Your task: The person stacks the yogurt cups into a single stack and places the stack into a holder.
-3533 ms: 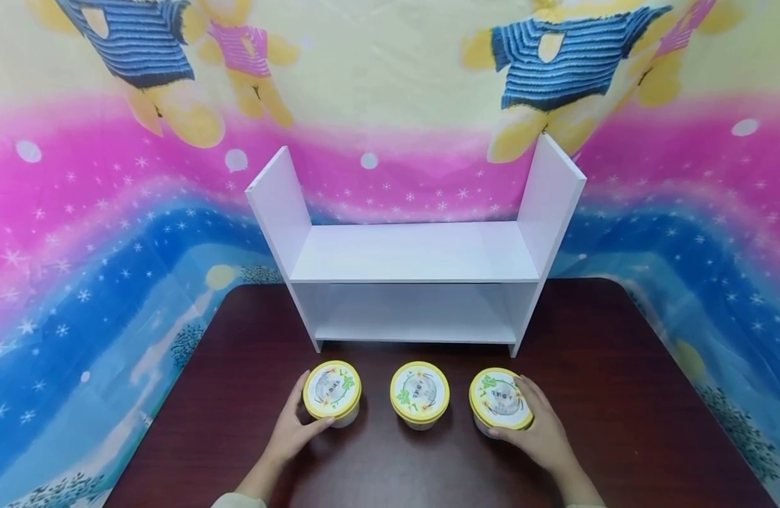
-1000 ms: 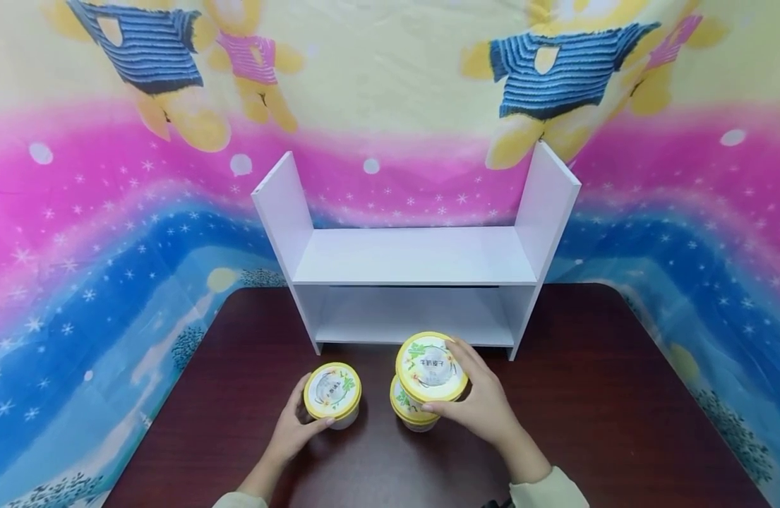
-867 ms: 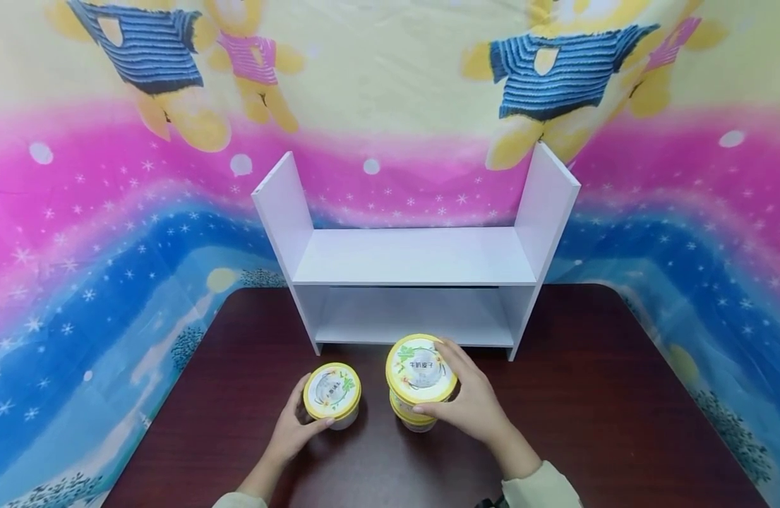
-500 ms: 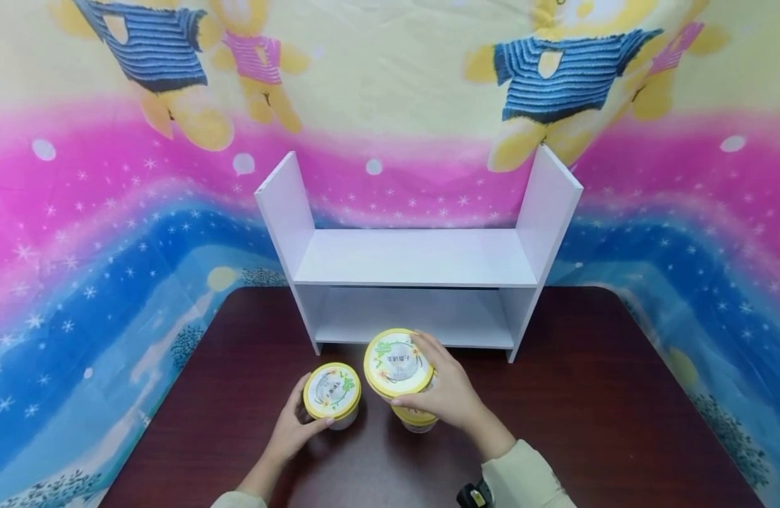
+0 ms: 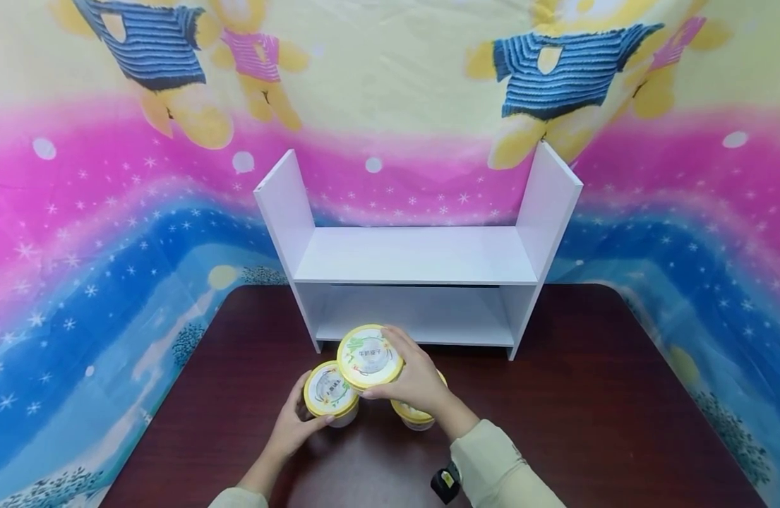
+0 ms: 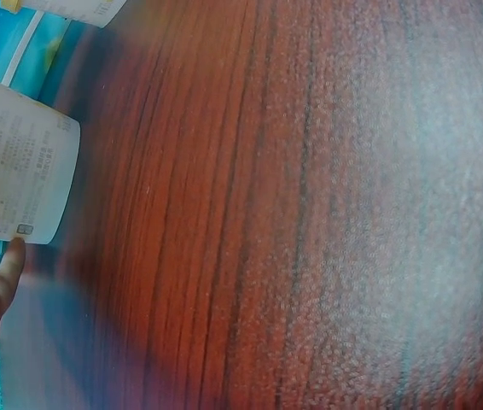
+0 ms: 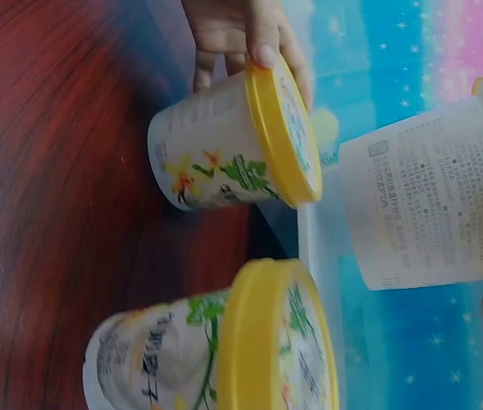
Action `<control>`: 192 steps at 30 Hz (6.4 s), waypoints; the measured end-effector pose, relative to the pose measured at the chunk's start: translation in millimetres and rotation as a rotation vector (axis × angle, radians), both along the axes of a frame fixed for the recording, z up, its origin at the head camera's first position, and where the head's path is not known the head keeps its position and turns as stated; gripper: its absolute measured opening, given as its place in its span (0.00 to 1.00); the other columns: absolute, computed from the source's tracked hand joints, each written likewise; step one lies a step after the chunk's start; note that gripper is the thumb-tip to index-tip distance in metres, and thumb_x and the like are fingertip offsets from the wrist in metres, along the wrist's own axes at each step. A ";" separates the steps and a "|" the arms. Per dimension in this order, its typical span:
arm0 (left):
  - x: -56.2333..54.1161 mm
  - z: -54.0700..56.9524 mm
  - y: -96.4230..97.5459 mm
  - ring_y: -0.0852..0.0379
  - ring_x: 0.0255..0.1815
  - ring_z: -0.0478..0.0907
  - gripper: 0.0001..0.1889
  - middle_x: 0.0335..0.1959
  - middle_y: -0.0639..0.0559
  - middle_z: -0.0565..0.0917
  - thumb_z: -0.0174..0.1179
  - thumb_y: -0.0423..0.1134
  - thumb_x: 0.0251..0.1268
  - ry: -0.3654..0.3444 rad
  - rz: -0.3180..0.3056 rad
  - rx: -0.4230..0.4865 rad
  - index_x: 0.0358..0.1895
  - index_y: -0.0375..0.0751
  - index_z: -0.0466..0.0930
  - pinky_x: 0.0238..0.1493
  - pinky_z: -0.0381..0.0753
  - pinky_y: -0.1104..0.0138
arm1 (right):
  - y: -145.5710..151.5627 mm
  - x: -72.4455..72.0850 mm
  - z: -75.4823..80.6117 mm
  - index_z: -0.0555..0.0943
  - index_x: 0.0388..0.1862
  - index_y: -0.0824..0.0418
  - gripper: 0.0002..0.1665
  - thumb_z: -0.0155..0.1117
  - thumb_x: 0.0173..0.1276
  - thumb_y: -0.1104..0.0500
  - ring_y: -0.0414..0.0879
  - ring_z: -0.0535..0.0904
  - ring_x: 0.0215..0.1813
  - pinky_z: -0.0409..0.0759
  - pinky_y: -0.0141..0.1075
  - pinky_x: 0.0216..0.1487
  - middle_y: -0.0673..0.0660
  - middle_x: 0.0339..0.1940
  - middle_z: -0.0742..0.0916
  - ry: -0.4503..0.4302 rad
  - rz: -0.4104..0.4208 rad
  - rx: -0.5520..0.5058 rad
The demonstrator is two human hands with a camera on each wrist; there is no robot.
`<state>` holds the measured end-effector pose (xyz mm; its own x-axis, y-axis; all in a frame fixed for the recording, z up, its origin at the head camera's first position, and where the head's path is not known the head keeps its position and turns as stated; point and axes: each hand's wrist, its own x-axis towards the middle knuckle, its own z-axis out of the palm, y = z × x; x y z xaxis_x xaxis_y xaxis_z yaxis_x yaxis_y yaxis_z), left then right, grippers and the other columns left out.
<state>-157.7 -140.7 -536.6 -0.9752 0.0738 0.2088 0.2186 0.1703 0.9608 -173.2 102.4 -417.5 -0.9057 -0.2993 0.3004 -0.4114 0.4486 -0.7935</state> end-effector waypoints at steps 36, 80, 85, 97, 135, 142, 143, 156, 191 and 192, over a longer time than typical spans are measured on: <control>0.0 -1.1 -0.6 0.50 0.49 0.69 0.48 0.57 0.40 0.63 0.68 0.34 0.40 -0.005 -0.018 0.025 0.65 0.41 0.47 0.41 0.73 0.65 | -56.0 -19.0 -18.1 0.59 0.64 0.50 0.59 0.73 0.30 0.39 0.45 0.54 0.64 0.56 0.48 0.57 0.48 0.64 0.61 -0.099 0.158 -0.027; 2.1 0.8 2.1 0.51 0.48 0.69 0.41 0.52 0.39 0.68 0.68 0.38 0.41 0.006 0.020 -0.029 0.61 0.41 0.54 0.42 0.73 0.64 | -55.0 -17.6 -20.4 0.53 0.66 0.51 0.60 0.72 0.34 0.40 0.47 0.53 0.64 0.55 0.50 0.58 0.54 0.65 0.59 -0.095 0.203 -0.008; 1.6 2.3 2.5 0.48 0.51 0.67 0.43 0.53 0.40 0.67 0.69 0.37 0.39 -0.059 0.043 -0.010 0.62 0.42 0.54 0.45 0.70 0.61 | -48.2 -13.3 -16.2 0.54 0.66 0.51 0.58 0.71 0.36 0.39 0.47 0.53 0.64 0.56 0.50 0.57 0.53 0.65 0.60 -0.096 0.160 0.027; 4.2 10.5 4.1 0.45 0.54 0.64 0.45 0.55 0.39 0.65 0.70 0.36 0.37 -0.108 0.041 0.018 0.63 0.42 0.53 0.48 0.67 0.58 | -24.6 -4.7 -12.5 0.54 0.66 0.51 0.56 0.71 0.40 0.44 0.49 0.52 0.64 0.56 0.52 0.57 0.55 0.65 0.59 -0.107 0.098 0.006; 1.7 3.4 1.0 0.47 0.50 0.67 0.46 0.54 0.39 0.65 0.69 0.34 0.38 -0.114 0.024 0.048 0.64 0.42 0.51 0.43 0.71 0.64 | 44.8 23.0 -40.3 0.64 0.60 0.64 0.50 0.74 0.36 0.51 0.55 0.61 0.58 0.59 0.52 0.54 0.63 0.59 0.68 -0.058 -0.110 0.010; 0.9 -2.1 1.8 0.49 0.47 0.69 0.45 0.52 0.39 0.67 0.69 0.37 0.38 -0.030 0.038 -0.001 0.63 0.42 0.52 0.41 0.72 0.64 | 50.9 24.0 -49.6 0.62 0.60 0.67 0.51 0.74 0.37 0.51 0.59 0.59 0.60 0.58 0.54 0.53 0.65 0.60 0.66 -0.041 -0.125 0.022; 0.7 -2.8 1.8 0.49 0.47 0.70 0.45 0.51 0.39 0.68 0.69 0.37 0.39 -0.023 0.039 -0.005 0.63 0.42 0.52 0.41 0.72 0.64 | 51.5 23.9 -51.5 0.62 0.60 0.67 0.51 0.74 0.37 0.51 0.59 0.59 0.60 0.57 0.54 0.53 0.65 0.60 0.66 -0.039 -0.130 0.026; 1.1 -1.2 1.4 0.46 0.51 0.66 0.47 0.55 0.39 0.64 0.69 0.35 0.38 -0.129 0.032 0.049 0.64 0.41 0.49 0.44 0.70 0.65 | 52.4 23.5 -71.6 0.60 0.59 0.73 0.56 0.76 0.33 0.53 0.60 0.56 0.61 0.53 0.54 0.55 0.68 0.60 0.64 -0.043 -0.141 -0.008; 3.9 7.2 3.6 0.47 0.51 0.66 0.46 0.55 0.38 0.65 0.69 0.32 0.38 -0.154 0.043 0.072 0.64 0.42 0.50 0.46 0.69 0.64 | 50.5 22.0 -91.8 0.62 0.61 0.66 0.59 0.78 0.28 0.50 0.58 0.58 0.60 0.56 0.53 0.55 0.66 0.60 0.66 -0.094 -0.259 -0.010; 4.9 10.5 4.1 0.47 0.51 0.66 0.46 0.55 0.38 0.64 0.69 0.32 0.38 -0.153 0.044 0.073 0.64 0.41 0.50 0.46 0.69 0.63 | 50.2 22.1 -91.5 0.62 0.61 0.66 0.59 0.78 0.28 0.50 0.58 0.58 0.60 0.56 0.53 0.55 0.66 0.60 0.66 -0.095 -0.261 -0.014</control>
<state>-152.8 -136.6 -526.1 -0.9979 0.0205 0.0612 0.0631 0.1046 0.9925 -151.1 152.6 -509.0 -0.9758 -0.0489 0.2133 -0.2074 0.5181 -0.8298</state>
